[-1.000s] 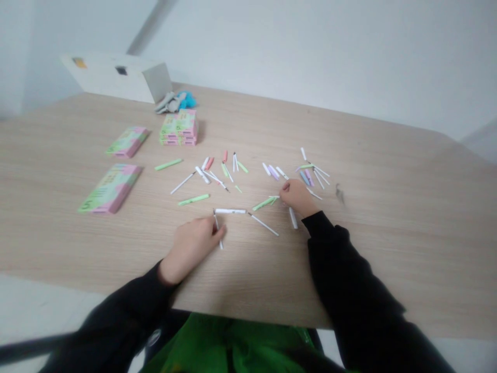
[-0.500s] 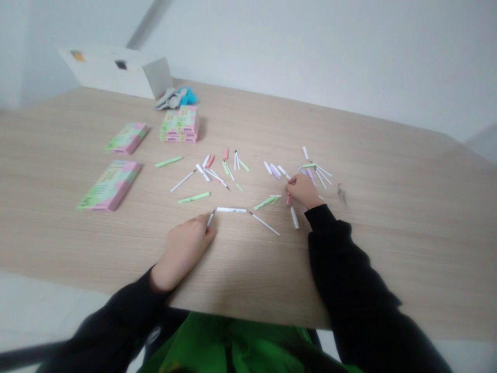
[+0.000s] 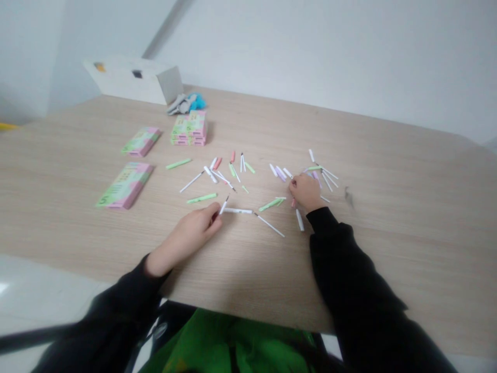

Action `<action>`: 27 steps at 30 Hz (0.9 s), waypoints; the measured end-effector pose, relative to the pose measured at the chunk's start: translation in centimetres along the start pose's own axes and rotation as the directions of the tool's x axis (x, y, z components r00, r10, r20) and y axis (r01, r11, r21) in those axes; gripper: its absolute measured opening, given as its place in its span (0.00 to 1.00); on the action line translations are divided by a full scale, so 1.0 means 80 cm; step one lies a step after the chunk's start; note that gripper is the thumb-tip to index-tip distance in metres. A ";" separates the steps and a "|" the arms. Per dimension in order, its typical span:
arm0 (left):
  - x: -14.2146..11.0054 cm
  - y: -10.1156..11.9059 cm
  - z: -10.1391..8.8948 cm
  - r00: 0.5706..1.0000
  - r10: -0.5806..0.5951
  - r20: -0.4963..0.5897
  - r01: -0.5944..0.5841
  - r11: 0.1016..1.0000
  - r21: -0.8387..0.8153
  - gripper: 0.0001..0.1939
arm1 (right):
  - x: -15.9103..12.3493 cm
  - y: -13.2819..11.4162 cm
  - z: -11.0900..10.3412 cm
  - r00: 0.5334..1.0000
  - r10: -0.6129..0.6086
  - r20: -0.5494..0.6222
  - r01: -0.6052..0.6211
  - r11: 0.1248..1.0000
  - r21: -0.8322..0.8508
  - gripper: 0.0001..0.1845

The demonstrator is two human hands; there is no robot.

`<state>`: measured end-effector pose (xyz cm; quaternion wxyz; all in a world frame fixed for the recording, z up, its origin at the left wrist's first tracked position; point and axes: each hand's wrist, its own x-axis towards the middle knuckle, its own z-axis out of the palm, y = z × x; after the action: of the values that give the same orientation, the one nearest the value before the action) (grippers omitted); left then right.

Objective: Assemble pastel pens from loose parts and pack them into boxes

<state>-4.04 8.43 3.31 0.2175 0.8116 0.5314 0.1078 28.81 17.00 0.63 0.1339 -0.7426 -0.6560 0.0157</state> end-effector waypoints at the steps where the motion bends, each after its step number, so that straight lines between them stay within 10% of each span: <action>1: 0.005 0.002 -0.002 0.998 0.065 -0.013 -0.066 0.994 -0.089 0.10 | 0.000 -0.002 -0.005 1.000 -0.020 -0.012 0.020 0.999 0.029 0.13; 6: 0.030 0.026 0.002 0.966 0.259 0.023 -0.229 0.889 -0.397 0.12 | -0.024 -0.025 -0.042 0.993 -0.070 -0.094 0.101 0.922 0.374 0.10; 10: 0.035 0.041 0.016 0.948 0.316 0.024 -0.265 0.833 -0.486 0.15 | -0.073 -0.056 -0.068 0.993 -0.094 -0.071 0.103 0.399 0.911 0.11; 14: 0.030 0.043 0.022 0.933 0.356 0.061 -0.279 0.818 -0.503 0.16 | -0.109 -0.079 -0.068 0.993 -0.110 -0.046 0.063 0.150 0.987 0.10; 27: 0.023 0.044 0.022 0.934 0.341 0.105 -0.259 0.849 -0.460 0.14 | -0.124 -0.087 -0.054 0.993 -0.084 -0.079 0.100 0.281 0.955 0.09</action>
<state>0.31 8.52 3.29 0.4229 0.8211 0.3373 0.1825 21.51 7.28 4.83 0.5558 -0.4768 -0.5572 0.3915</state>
